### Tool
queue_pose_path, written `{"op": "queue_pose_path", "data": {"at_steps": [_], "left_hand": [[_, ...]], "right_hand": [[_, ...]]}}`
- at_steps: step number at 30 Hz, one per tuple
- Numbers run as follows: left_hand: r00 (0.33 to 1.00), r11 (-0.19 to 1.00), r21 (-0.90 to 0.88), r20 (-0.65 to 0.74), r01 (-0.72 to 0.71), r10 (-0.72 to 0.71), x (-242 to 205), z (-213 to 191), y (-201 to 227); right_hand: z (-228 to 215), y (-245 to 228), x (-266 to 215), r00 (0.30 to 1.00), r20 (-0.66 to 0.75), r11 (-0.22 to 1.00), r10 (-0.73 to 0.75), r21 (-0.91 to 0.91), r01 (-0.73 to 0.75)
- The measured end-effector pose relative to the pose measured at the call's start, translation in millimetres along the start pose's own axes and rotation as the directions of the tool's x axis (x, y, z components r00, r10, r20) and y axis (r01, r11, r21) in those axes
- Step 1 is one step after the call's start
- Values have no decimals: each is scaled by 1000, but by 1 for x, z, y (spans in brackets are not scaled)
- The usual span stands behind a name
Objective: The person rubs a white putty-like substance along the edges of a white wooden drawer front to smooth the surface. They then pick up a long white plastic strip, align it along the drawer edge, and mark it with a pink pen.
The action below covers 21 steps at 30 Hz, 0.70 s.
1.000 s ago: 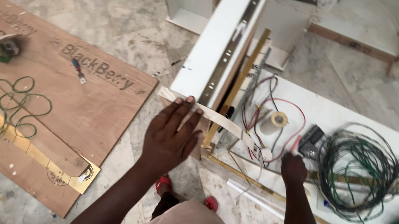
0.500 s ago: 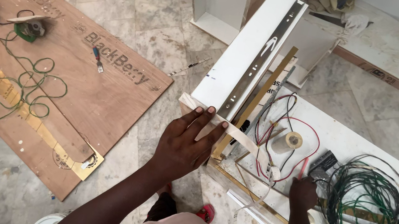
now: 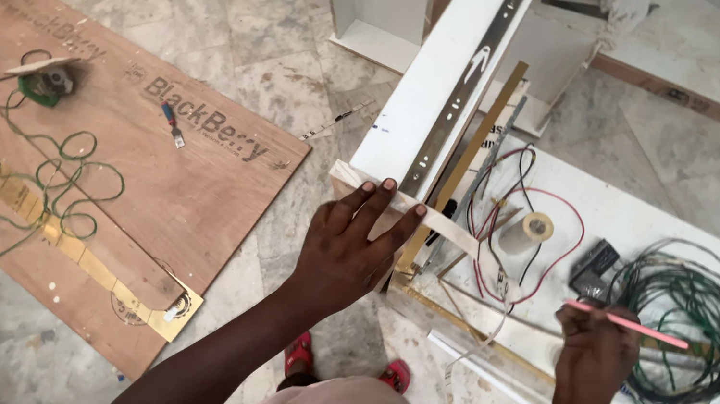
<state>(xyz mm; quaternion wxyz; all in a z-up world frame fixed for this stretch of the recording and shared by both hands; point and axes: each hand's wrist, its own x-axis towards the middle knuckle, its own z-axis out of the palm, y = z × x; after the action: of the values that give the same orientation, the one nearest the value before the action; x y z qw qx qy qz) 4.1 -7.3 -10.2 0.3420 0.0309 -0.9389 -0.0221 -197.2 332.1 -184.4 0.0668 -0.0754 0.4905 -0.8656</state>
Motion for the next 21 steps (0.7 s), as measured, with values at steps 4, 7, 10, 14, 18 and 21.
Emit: {"op": "queue_pose_path", "data": {"at_steps": [4, 7, 10, 14, 18, 21], "left_hand": [[999, 998, 50, 3, -43, 42, -2, -2, -1], [996, 994, 68, -14, -88, 89, 1, -6, -7], [988, 988, 68, -60, -142, 146, 6, -6, -15], [979, 982, 31, -79, -187, 189, 5, -4, -23], [970, 976, 31, -110, -215, 217, 3, -1, -29], [965, 971, 9, -110, -240, 240, 4, 1, -32]], "right_hand": [[89, -3, -86, 949, 237, 840, 210, 453, -299], [158, 33, -112, 839, 487, 584, 245, 617, -528], [202, 53, -105, 869, 383, 481, 313, 725, -493], [228, 65, -89, 913, 193, 491, 359, 793, -361], [241, 82, -77, 942, 200, 440, 268, 845, -305], [251, 92, -76, 961, 130, 450, 244, 863, -231]]}}
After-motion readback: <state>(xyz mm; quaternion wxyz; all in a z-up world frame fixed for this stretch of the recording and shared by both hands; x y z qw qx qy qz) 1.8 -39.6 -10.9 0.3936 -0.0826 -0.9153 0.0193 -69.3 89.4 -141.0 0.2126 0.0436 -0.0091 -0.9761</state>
